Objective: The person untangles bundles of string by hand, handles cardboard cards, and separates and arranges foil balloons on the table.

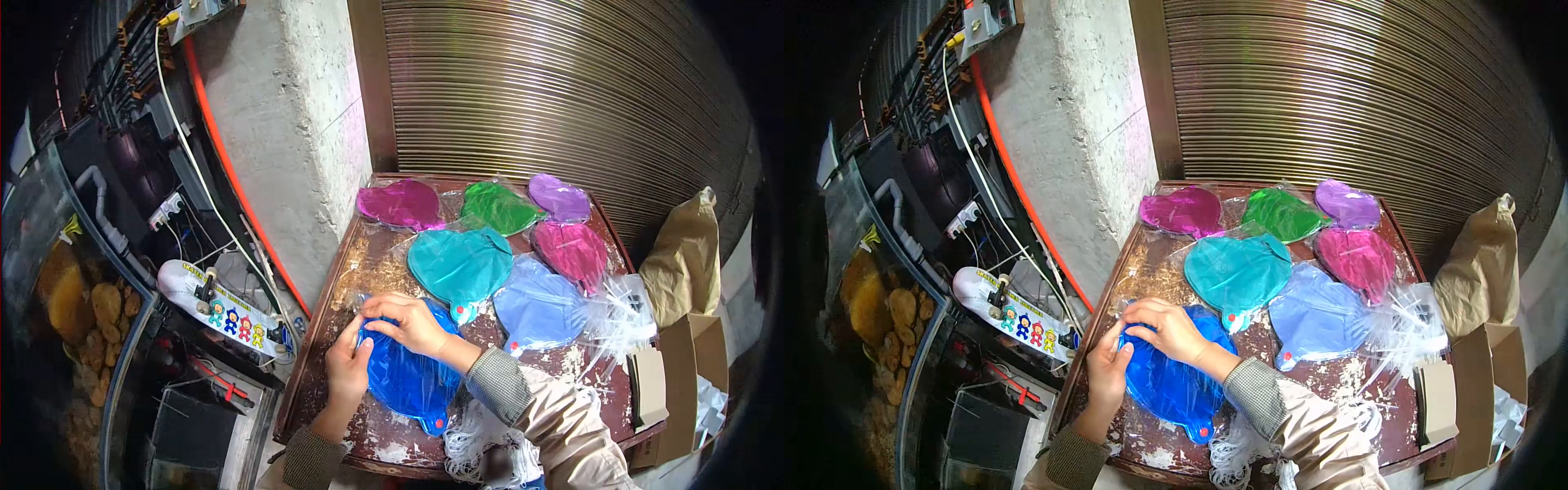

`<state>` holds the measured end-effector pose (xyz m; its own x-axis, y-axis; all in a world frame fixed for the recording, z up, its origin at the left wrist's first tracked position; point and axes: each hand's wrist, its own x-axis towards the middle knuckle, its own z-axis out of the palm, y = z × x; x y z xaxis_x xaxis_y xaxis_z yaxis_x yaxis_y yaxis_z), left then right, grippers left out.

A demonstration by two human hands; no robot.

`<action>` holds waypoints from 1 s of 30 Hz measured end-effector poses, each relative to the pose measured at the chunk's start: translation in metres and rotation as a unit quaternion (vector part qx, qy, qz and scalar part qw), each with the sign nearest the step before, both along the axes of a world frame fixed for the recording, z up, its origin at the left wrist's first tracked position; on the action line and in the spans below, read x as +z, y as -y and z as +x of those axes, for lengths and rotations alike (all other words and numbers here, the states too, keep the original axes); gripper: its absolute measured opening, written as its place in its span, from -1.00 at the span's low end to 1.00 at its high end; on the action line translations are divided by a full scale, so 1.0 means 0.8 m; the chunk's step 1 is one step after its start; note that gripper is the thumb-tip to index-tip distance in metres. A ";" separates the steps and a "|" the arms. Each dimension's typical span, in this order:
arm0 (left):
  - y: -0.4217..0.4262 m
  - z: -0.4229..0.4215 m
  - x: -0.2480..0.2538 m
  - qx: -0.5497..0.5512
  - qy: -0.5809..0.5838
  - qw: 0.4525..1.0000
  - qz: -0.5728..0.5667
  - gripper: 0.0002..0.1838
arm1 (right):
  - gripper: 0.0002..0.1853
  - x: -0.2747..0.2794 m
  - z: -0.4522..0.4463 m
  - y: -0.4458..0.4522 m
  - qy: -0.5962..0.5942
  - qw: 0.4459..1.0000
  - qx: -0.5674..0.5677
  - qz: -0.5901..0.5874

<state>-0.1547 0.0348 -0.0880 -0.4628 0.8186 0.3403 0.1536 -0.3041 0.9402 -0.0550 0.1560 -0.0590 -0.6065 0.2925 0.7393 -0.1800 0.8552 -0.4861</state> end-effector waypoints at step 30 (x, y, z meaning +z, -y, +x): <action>0.006 -0.002 0.067 0.074 -0.042 0.996 -0.029 -0.59 | -0.93 0.079 -0.018 -0.040 -0.075 0.958 -0.227 -0.158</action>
